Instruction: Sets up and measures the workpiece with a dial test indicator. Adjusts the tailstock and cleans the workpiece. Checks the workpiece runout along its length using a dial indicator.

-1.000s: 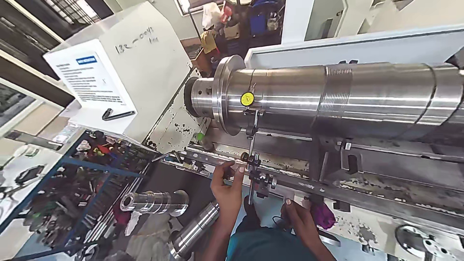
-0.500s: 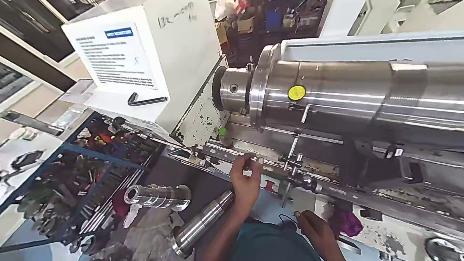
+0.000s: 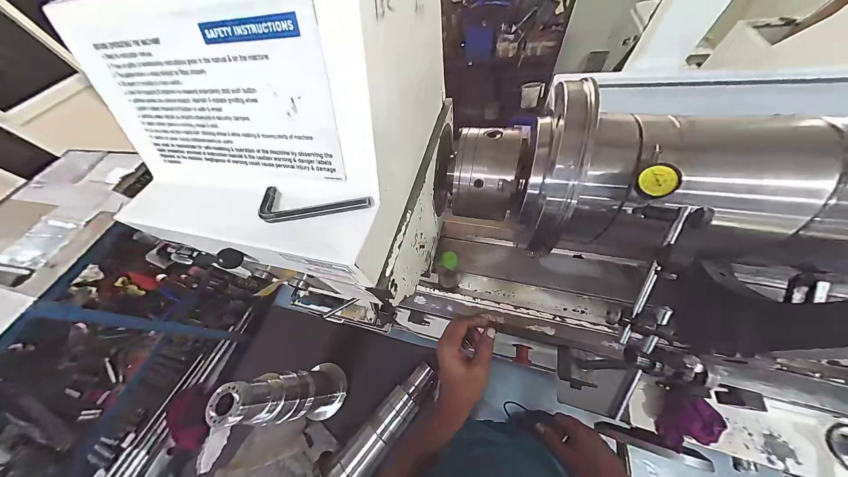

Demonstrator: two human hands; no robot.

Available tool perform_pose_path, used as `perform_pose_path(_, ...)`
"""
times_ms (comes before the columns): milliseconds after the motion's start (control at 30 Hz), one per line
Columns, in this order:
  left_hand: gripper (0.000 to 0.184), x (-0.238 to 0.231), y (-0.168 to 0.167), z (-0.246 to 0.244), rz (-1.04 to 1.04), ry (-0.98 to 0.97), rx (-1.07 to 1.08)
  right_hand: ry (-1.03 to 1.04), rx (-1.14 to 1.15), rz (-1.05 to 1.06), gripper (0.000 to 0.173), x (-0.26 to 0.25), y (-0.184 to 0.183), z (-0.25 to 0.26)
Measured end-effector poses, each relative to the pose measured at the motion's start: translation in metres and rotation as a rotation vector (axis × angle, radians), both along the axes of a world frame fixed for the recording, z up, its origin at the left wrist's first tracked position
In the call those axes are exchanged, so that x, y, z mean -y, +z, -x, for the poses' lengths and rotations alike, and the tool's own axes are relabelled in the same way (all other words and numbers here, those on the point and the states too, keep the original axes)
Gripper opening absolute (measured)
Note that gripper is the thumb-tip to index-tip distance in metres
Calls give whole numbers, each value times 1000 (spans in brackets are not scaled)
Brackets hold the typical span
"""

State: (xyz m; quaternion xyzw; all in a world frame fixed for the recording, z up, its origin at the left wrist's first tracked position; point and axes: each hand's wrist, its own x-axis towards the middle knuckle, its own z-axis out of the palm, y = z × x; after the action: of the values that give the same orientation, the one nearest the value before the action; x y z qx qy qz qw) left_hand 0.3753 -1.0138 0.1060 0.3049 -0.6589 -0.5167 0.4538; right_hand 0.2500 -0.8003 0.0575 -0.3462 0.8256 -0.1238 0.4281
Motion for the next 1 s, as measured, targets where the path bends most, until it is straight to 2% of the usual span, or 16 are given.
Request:
perform_pose_path(133,17,10,-1,-24,25,-15,7,45,9,20,46,20,-7,-23)
perform_pose_path(267,17,11,14,-33,44,-80,-96,130,15,-38,49,40,4,-34)
perform_pose_path(600,17,-8,56,-33,75,-263,-182,20,43,-37,48,51,11,-57)
perform_pose_path(1000,18,-10,46,-38,57,-278,-184,75,3,-43,48,54,20,-59)
